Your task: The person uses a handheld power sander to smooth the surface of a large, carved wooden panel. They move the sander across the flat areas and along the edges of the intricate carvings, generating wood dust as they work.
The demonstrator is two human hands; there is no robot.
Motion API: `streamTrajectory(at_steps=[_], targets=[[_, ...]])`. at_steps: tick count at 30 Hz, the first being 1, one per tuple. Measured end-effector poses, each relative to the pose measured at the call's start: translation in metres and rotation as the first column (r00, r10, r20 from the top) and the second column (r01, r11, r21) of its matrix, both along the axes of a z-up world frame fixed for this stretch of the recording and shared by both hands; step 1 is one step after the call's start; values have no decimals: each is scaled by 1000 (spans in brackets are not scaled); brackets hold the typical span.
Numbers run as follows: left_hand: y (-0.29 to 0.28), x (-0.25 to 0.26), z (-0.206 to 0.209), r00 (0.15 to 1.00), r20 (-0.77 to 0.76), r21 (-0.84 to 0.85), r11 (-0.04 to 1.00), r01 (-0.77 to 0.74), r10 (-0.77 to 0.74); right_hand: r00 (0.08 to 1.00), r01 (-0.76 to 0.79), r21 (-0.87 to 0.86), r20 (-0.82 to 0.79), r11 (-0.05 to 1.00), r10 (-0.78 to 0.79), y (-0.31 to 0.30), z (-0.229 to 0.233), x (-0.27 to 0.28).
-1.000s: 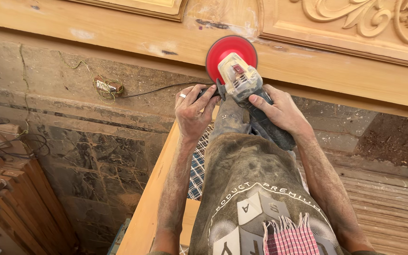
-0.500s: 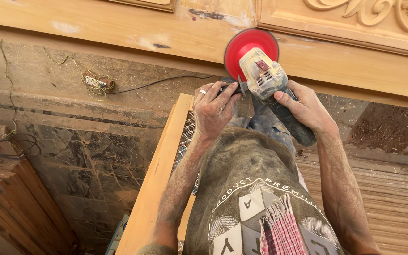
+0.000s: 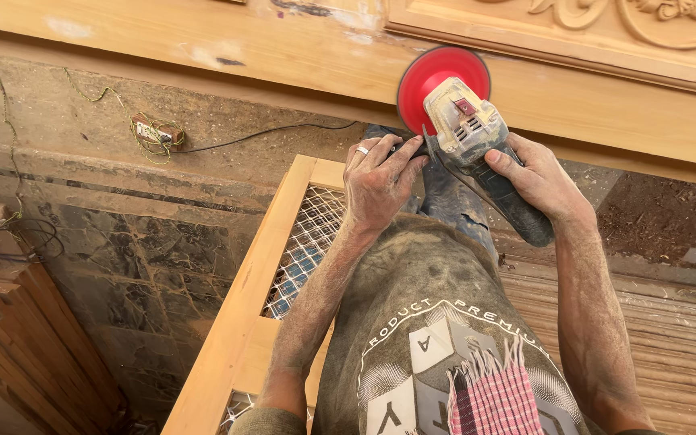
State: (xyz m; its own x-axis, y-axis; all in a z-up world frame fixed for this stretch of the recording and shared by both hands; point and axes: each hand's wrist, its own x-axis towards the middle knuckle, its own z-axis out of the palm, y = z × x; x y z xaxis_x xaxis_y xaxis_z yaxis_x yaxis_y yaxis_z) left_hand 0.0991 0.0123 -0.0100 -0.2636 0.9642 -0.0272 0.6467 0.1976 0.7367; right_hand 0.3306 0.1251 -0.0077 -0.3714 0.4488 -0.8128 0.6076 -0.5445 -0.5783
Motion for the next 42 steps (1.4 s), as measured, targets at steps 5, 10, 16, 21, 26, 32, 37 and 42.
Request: streamTrajectory(at_steps=[5, 10, 16, 21, 26, 32, 37, 42], targets=[[10, 35, 5, 999, -4, -28, 999, 39, -39, 999, 12, 2, -44, 1000, -12, 6, -2, 42], [15, 72, 6, 997, 7, -41, 996, 78, -77, 998, 41, 2, -47, 999, -41, 8, 1, 82], [24, 128, -5, 997, -11, 9, 997, 80, -80, 999, 13, 48, 38, 999, -15, 12, 0, 137], [33, 183, -8, 995, 8, 11, 995, 100, -100, 997, 68, 68, 14, 995, -69, 10, -3, 195], [46, 236, -8, 985, -12, 23, 984, 175, -174, 987, 163, 33, -15, 986, -163, 6, -8, 259], [55, 289, -12, 966, -8, 35, 965, 260, -260, 965, 263, 30, -19, 964, -262, 0, -3, 315], [69, 322, -21, 946, 2, 51, 944, 325, -326, 947, 317, 37, -60, 948, -315, 2, -4, 352], [69, 364, -22, 928, -39, 40, 928, 371, -369, 951, 308, 6, -34, 951, -307, 4, -8, 399]])
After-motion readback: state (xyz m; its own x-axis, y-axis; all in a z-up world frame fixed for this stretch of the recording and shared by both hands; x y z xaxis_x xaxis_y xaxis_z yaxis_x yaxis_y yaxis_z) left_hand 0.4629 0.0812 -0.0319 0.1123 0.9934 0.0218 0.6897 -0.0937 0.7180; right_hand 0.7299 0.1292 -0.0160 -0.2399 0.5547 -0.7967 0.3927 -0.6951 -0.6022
